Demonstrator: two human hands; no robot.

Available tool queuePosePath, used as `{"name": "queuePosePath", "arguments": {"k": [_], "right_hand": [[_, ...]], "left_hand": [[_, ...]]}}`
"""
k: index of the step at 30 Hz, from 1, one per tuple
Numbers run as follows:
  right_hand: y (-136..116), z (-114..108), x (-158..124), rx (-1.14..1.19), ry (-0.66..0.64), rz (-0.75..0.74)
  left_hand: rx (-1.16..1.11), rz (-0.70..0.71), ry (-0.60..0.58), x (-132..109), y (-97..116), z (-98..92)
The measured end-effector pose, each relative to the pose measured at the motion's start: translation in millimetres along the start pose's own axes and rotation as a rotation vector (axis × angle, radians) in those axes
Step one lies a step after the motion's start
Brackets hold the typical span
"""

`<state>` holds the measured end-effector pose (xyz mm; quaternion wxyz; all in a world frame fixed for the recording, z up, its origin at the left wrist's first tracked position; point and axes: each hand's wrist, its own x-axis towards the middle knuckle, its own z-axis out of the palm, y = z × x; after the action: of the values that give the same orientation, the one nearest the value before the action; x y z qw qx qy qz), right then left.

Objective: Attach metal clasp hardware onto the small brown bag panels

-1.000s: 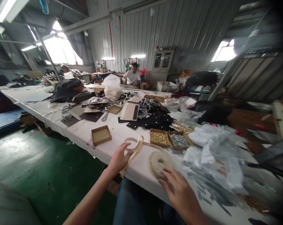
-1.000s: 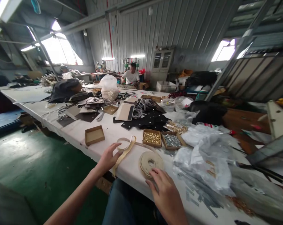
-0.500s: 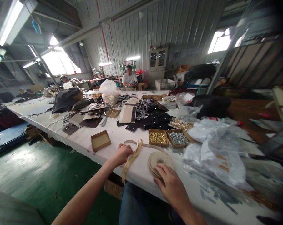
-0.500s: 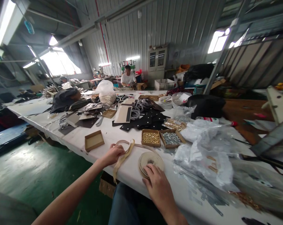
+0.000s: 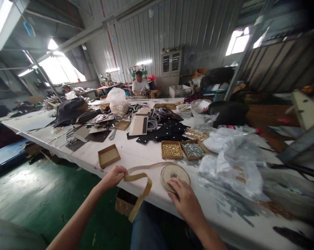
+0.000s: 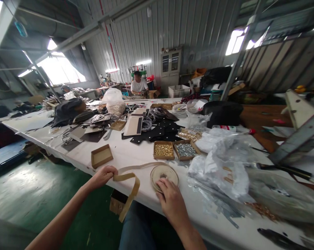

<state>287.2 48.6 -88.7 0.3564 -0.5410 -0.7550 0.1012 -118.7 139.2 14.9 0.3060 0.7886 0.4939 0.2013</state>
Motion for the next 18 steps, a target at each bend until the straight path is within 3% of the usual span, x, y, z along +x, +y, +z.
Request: {"name": "queuePosePath", "arguments": {"k": [3,5,11,14,18], "right_hand": [[2.5,0.1,-1.0,0.007,0.007,-0.02],[3.2,-1.1,-1.3,0.011,-0.001,-0.035],[2.3,-3.2,-1.1,0.004,0.007,-0.041],[4.2,-1.0,-1.5,-0.009,0.018,-0.065],[10.6,2.1,-2.6,-0.03,0.021,-0.104]], "left_hand": [[0.174,0.011,-0.038,-12.6,-10.9,8.7],[0.173,-0.01,0.004,-16.7,-14.4,12.1],[0.163,0.067,0.337,2.8,4.8,20.6],[0.267,0.058,0.274,25.5,11.7,34.1],[0.332,-0.062,0.037,49.2,6.9,52.6]]}}
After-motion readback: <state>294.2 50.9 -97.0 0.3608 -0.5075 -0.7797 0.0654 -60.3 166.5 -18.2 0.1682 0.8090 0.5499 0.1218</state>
